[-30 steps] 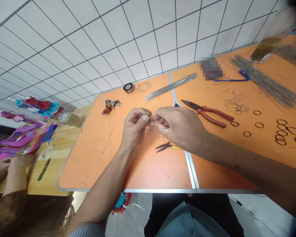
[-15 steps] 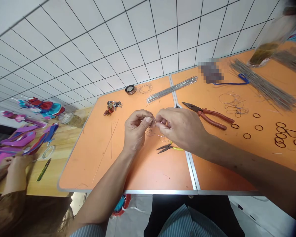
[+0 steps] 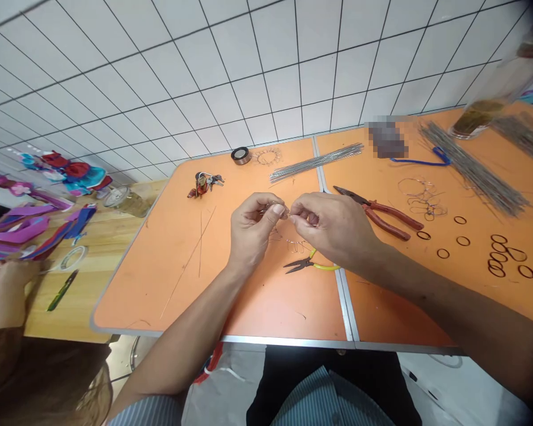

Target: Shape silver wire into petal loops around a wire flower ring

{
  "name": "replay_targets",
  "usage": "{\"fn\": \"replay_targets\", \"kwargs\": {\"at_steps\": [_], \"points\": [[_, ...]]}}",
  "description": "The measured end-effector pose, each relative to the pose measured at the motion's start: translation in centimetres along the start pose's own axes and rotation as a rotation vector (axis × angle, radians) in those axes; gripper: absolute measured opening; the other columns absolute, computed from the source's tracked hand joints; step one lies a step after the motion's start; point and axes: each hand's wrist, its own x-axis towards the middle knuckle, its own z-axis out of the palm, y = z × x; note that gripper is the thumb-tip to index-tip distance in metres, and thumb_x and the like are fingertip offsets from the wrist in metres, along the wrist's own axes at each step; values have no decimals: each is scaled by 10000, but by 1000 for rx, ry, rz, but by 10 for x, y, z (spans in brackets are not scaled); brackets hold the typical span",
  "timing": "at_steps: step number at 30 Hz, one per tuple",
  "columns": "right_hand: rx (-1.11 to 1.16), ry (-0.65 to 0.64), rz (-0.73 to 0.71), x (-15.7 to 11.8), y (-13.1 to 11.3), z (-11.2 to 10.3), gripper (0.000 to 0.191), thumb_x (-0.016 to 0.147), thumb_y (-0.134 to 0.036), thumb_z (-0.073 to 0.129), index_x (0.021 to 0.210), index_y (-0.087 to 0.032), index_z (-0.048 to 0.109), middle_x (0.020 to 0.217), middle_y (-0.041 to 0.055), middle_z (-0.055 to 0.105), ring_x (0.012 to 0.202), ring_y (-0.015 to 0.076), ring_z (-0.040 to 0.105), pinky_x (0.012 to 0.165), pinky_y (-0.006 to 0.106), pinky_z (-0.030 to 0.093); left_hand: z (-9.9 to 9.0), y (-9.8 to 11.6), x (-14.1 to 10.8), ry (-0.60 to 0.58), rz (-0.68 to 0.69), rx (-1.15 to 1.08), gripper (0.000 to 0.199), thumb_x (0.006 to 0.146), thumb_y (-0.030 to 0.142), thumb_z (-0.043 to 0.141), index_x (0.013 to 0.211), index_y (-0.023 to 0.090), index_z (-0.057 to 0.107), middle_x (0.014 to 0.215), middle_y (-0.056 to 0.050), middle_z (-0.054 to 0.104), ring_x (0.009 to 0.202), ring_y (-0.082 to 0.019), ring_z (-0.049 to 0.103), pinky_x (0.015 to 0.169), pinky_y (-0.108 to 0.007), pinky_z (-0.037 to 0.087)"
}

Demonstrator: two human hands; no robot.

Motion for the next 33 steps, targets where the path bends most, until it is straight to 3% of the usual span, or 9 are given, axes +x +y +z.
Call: {"fn": "replay_targets", "kwargs": {"at_steps": [9, 12, 16, 20, 24, 28, 31, 33], "points": [[12, 3, 8, 1, -4, -4, 67, 939, -195, 698, 885, -229, 719, 817, -7, 751, 752, 166, 636, 687, 318, 394, 2, 3, -1, 8, -35, 51, 198, 943, 391, 890, 915, 223, 788, 834, -7, 742, 749, -145, 712, 744, -285, 571], [31, -3, 2, 1, -2, -3, 33, 944, -206, 709, 944, -232, 730, 860, -2, 775, 773, 171, 660, 704, 319, 425, 2, 5, -1, 11, -32, 61, 196, 950, 390, 883, 912, 223, 787, 841, -5, 737, 750, -143, 714, 739, -283, 567], [34, -11, 2, 1, -2, -5, 138, 944, -236, 734, 1080, -242, 758, 924, 11, 800, 815, 187, 697, 737, 327, 461, 1, 5, 0, 17, -16, 75, 193, 956, 388, 879, 915, 224, 784, 842, -4, 741, 744, -141, 712, 731, -281, 569], [57, 19, 40, 1, -4, -23, 306, 969, -453, 775, 1193, -245, 763, 965, 25, 809, 792, 197, 698, 749, 348, 490, -3, 0, 3, 19, -2, 67, 182, 964, 384, 875, 929, 230, 784, 823, 3, 738, 742, -140, 712, 728, -274, 572], [-4, 74, 75, -4, 8, -51, 266, 1010, -416, 699, 1177, -221, 769, 958, 51, 805, 827, 212, 705, 758, 360, 501, -7, -5, 7, 54, 27, 60, 198, 946, 395, 896, 917, 229, 792, 813, -3, 750, 706, -130, 694, 700, -260, 565], [-211, -98, 154, -15, 34, -67, 160, 992, -327, 657, 994, -224, 780, 902, 47, 784, 794, 213, 664, 705, 363, 437, -9, -7, 10, 63, 12, 51, 252, 911, 435, 927, 896, 226, 787, 784, -4, 737, 699, -138, 680, 690, -267, 570], [-308, -256, 159, -22, 49, -70, 188, 996, -326, 634, 1034, -237, 795, 960, 50, 791, 830, 223, 663, 694, 367, 391, -9, -6, 11, 67, 10, 43, 279, 896, 446, 941, 891, 214, 786, 782, -10, 729, 695, -135, 674, 686, -269, 569], [-358, -281, 149, -23, 54, -70, 217, 1016, -346, 611, 1066, -243, 796, 1050, 65, 805, 890, 244, 679, 703, 376, 378, -9, -6, 11, 67, 18, 40, 269, 904, 436, 935, 893, 213, 785, 786, -11, 726, 700, -137, 676, 688, -272, 570]]}}
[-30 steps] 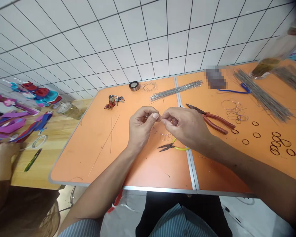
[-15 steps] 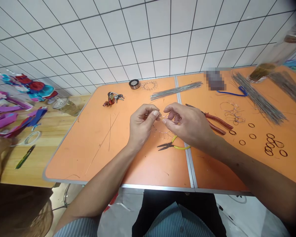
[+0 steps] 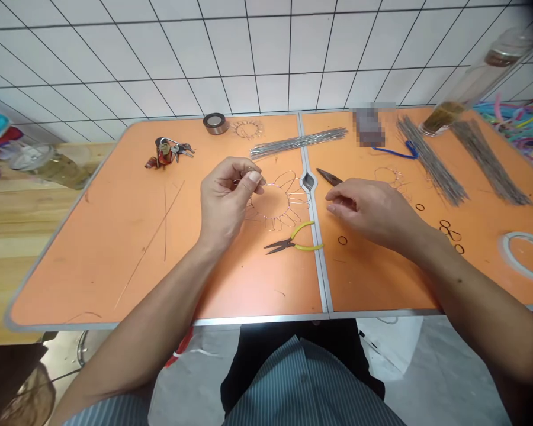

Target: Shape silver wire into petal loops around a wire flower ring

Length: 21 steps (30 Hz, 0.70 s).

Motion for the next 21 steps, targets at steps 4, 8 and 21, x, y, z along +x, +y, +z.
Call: {"fn": "replay_targets", "kwargs": {"at_steps": [4, 8, 21], "points": [[-111, 29, 39, 4, 7, -2, 247, 1044, -374, 569, 1102, -239, 768, 1160, 96, 800, 955, 286, 679, 705, 393, 358, -1, 0, 1, -7, 9, -4, 233, 922, 413, 918, 900, 221, 787, 800, -8, 732, 713, -139, 689, 689, -269, 566], [-252, 32, 123, 6, 21, 0, 287, 1053, -405, 569, 1137, -215, 768, 1160, 177, 771, 927, 322, 662, 670, 407, 316, -2, 1, 2, 10, -5, -28, 236, 916, 412, 922, 913, 218, 787, 806, -4, 737, 694, -126, 687, 682, -256, 558], [-150, -185, -462, 1, -32, 50, 373, 980, -412, 840, 1253, -169, 773, 1291, 170, 766, 1187, 370, 707, 927, 465, 491, -4, 3, 5, 27, -51, -66, 254, 899, 416, 931, 922, 214, 780, 829, -5, 758, 705, -119, 701, 722, -254, 586]]}}
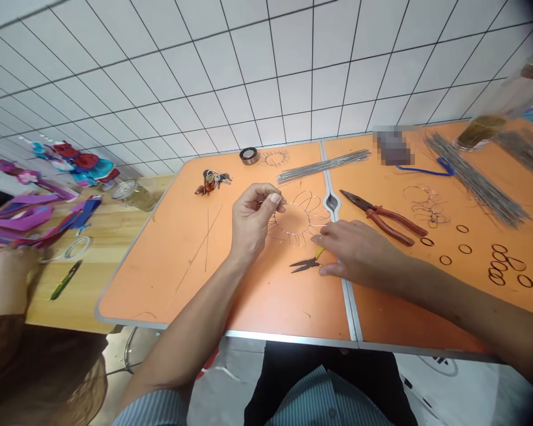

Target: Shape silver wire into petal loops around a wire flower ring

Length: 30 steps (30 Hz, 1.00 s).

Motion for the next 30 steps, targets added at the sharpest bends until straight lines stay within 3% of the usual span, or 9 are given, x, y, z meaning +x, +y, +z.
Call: {"fn": "replay_targets", "kwargs": {"at_steps": [8, 13, 20, 24, 30], "points": [[51, -69, 5, 10, -1, 0, 176, 965, -293, 840, 1015, -152, 745, 1083, 106, 758, 1065, 301, 702, 823, 377, 416, -2, 2, 1, -16, 30, -8, 201, 924, 382, 912, 934, 225, 787, 835, -4, 759, 719, -126, 708, 736, -269, 588], [171, -106, 79, 7, -12, 2, 65, 966, -209, 723, 930, -200, 670, 948, 37, 742, 793, 194, 618, 636, 328, 251, -2, 4, 1, -9, 25, 18, 240, 910, 412, 923, 923, 223, 776, 835, -7, 758, 719, -133, 710, 732, -275, 589], [181, -78, 24, -8, -18, 3, 205, 935, -78, 532, 821, -235, 467, 769, -4, 609, 619, 151, 398, 587, 335, 200, -5, 11, 7, 16, 28, -34, 300, 876, 447, 944, 914, 230, 741, 816, 4, 733, 695, -124, 691, 714, -271, 584], [228, -56, 52, -18, -3, -11, 279, 986, -188, 576, 801, -258, 379, 693, -23, 559, 601, 158, 421, 577, 348, 214, -8, 14, 12, 28, 40, -77, 314, 864, 448, 955, 921, 232, 734, 831, 9, 733, 678, -108, 675, 700, -256, 576], [284, 52, 202, -37, 23, -31, 250, 1075, -478, 611, 924, -282, 576, 713, -8, 624, 642, 205, 566, 589, 350, 355, -10, 15, 12, 24, 65, -69, 245, 890, 405, 937, 910, 237, 759, 830, 6, 723, 717, -118, 677, 712, -261, 578]]}}
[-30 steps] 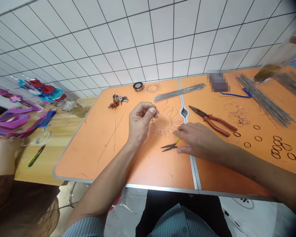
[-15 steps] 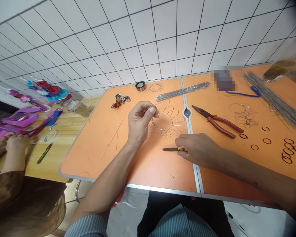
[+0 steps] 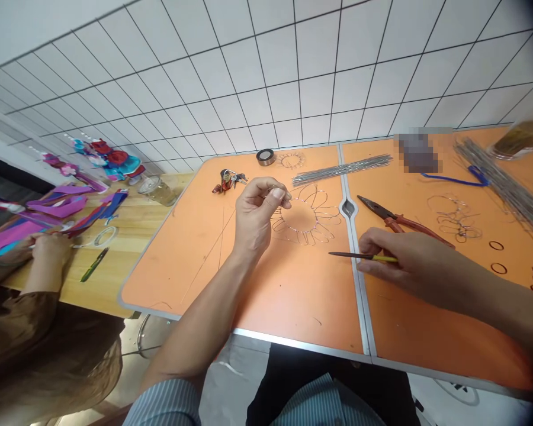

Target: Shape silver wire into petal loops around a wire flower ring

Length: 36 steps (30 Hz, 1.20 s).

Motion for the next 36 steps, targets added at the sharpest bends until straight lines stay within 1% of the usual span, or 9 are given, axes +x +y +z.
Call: {"fn": "replay_targets", "kwargs": {"at_steps": [4, 9, 15, 17, 23, 26, 31, 34, 36], "points": [[77, 138, -17, -9, -15, -10, 283, 1115, -492, 529, 991, -287, 679, 771, 20, 670, 691, 222, 619, 612, 359, 413, 2, 0, -2, 2, 16, 33, 238, 906, 419, 922, 926, 236, 769, 848, -10, 735, 755, -143, 693, 728, -288, 592], [238, 144, -31, -8, -57, -6, 384, 1155, -471, 480, 916, -264, 698, 713, -7, 667, 640, 185, 621, 581, 329, 422, 6, 0, -6, 30, 23, 60, 227, 926, 414, 898, 934, 232, 763, 840, -3, 740, 746, -135, 694, 746, -282, 580], [32, 593, 19, 10, -46, -15, 326, 1137, -421, 526, 1087, -244, 794, 1022, 76, 836, 911, 270, 769, 744, 381, 487, 6, -1, -4, 26, -103, -65, 281, 861, 430, 940, 919, 235, 746, 841, 11, 748, 709, -107, 686, 727, -243, 585], [-40, 608, 25, 21, -34, -17, 340, 1136, -409, 521, 1065, -235, 805, 1059, 88, 841, 961, 281, 774, 780, 387, 494, 7, -1, -3, 12, -140, -120, 316, 812, 434, 976, 904, 236, 748, 821, 18, 747, 687, -99, 683, 699, -230, 583], [-340, 498, -15, 45, -32, 0, 383, 1131, -429, 513, 1144, -198, 818, 1072, 100, 839, 814, 235, 729, 571, 345, 303, 9, 1, -1, -23, -161, -168, 348, 755, 433, 1011, 882, 234, 756, 795, 20, 748, 661, -91, 658, 620, -205, 538], [-310, 504, -15, 46, -31, 3, 352, 1128, -404, 531, 1114, -199, 817, 1048, 85, 840, 809, 226, 735, 579, 343, 333, 7, -2, -1, -21, -134, -157, 302, 793, 411, 988, 898, 234, 767, 808, 16, 749, 686, -97, 668, 638, -208, 548], [-258, 707, -75, 34, -21, -12, 322, 1140, -326, 539, 1085, -172, 816, 1020, 108, 848, 913, 250, 780, 694, 352, 467, 5, -5, -3, -11, -19, -19, 166, 910, 352, 896, 927, 231, 784, 824, 7, 754, 731, -112, 697, 720, -239, 580], [-434, 826, -212, 27, -31, -25, 315, 1143, -336, 559, 1071, -178, 822, 965, 90, 846, 874, 224, 771, 645, 337, 438, 7, -3, -5, -20, 11, 38, 140, 933, 337, 871, 927, 228, 783, 833, 3, 753, 735, -118, 697, 720, -247, 578], [-622, 784, -275, 25, -43, -34, 287, 1145, -348, 583, 1090, -194, 819, 1008, 65, 851, 794, 187, 729, 594, 332, 391, 8, -2, -6, -36, 21, 58, 138, 935, 333, 866, 918, 227, 780, 824, 4, 743, 738, -121, 694, 720, -249, 577]]}}
